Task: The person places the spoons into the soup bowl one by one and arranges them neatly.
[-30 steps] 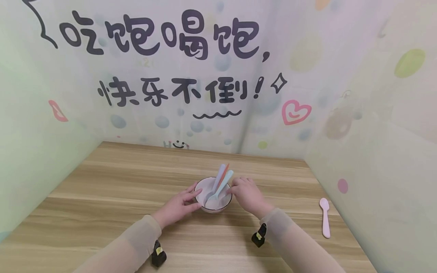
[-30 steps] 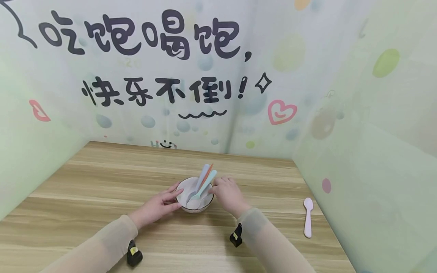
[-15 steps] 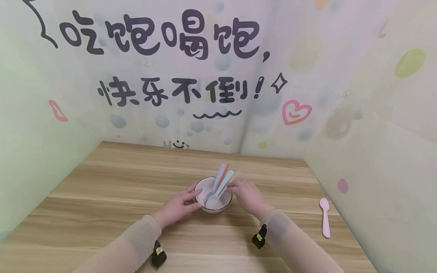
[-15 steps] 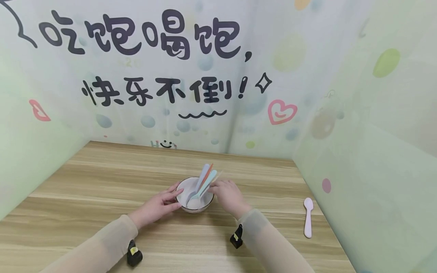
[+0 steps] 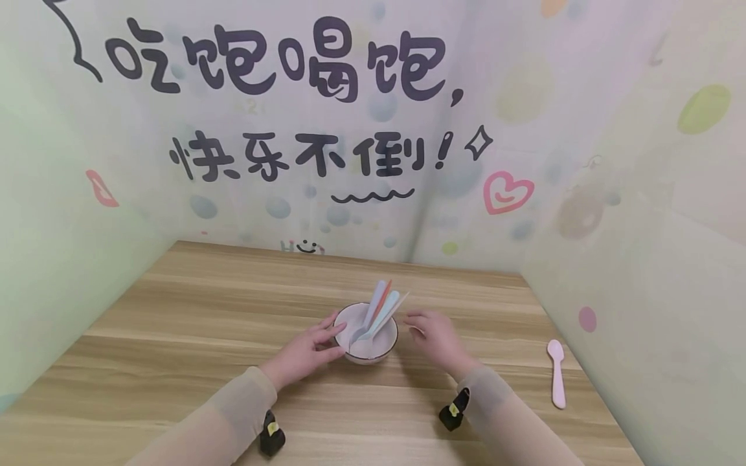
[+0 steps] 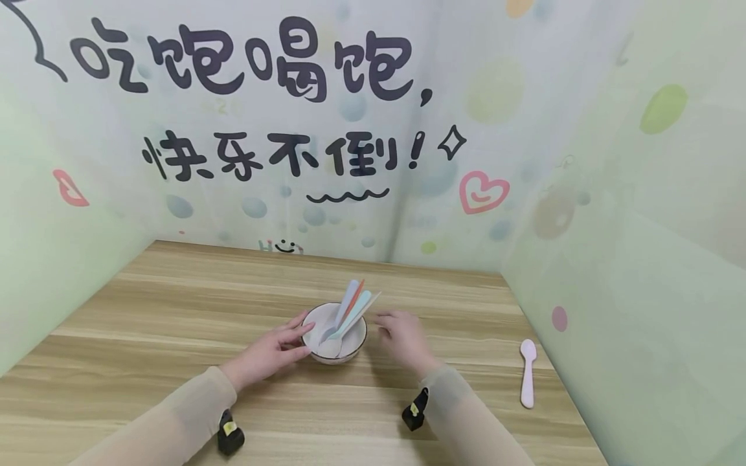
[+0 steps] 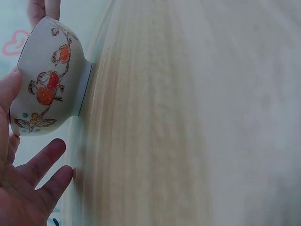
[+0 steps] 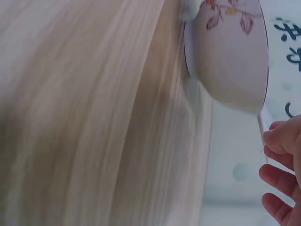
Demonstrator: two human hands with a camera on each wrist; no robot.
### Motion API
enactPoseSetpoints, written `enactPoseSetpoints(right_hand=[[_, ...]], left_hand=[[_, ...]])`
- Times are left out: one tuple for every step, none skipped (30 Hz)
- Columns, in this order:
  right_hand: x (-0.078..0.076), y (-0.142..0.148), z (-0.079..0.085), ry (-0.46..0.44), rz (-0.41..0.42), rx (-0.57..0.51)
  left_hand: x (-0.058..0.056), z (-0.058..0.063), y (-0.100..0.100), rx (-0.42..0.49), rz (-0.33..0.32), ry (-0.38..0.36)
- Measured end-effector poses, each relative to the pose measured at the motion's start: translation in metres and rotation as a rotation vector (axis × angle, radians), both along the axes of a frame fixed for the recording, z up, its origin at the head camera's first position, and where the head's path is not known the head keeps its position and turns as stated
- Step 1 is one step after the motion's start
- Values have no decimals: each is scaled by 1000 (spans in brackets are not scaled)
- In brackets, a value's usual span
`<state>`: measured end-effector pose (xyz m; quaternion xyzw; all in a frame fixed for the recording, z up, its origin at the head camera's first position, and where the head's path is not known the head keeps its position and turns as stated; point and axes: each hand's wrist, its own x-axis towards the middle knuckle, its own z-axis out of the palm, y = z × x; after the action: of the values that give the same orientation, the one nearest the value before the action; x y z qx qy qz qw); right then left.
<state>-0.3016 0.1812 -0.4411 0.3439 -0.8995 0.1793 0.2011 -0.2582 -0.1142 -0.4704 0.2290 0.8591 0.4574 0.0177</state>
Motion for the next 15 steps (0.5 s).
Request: enactPoseSetpoints(right_hand=[[0, 3, -1, -14, -22, -12], [0, 5, -2, -29, -45, -23], [0, 8, -3, -43, -68, -31], [0, 10, -3, -55, -89, -35], [1, 12, -4, -66, -107, -40], [1, 15, -4, -75, -123, -43], [1, 17, -5, -85, -136, -50], [1, 19, -5, -90, -146, -50], [1, 21, -6, -94, -155, -52], [1, 22, -6, -97, -162, -53], [1, 24, -7, -98, -168, -52], [1, 26, -8, -100, -172, -53], [1, 28, -8, -102, -179, -52], [1, 30, -9, -105, -185, -49], [2, 32, -9, -109, -192, -49]], left_hand=[[0, 0, 0, 2, -1, 1], [0, 0, 0, 5, -2, 1], [0, 0, 0, 6, -1, 1], [0, 0, 0, 7, 0, -1], [0, 0, 0, 7, 1, 1], [0, 0, 0, 8, 2, 1], [0, 0, 0, 6, 3, 3], [0, 0, 0, 6, 5, 3], [0, -1, 0, 3, 7, 4], [0, -1, 0, -1, 9, 3], [0, -1, 0, -3, 12, 3], [0, -1, 0, -5, 14, 3], [0, -1, 0, -8, 16, 6], [0, -1, 0, -12, 17, 5], [0, -1, 1, -15, 19, 3]])
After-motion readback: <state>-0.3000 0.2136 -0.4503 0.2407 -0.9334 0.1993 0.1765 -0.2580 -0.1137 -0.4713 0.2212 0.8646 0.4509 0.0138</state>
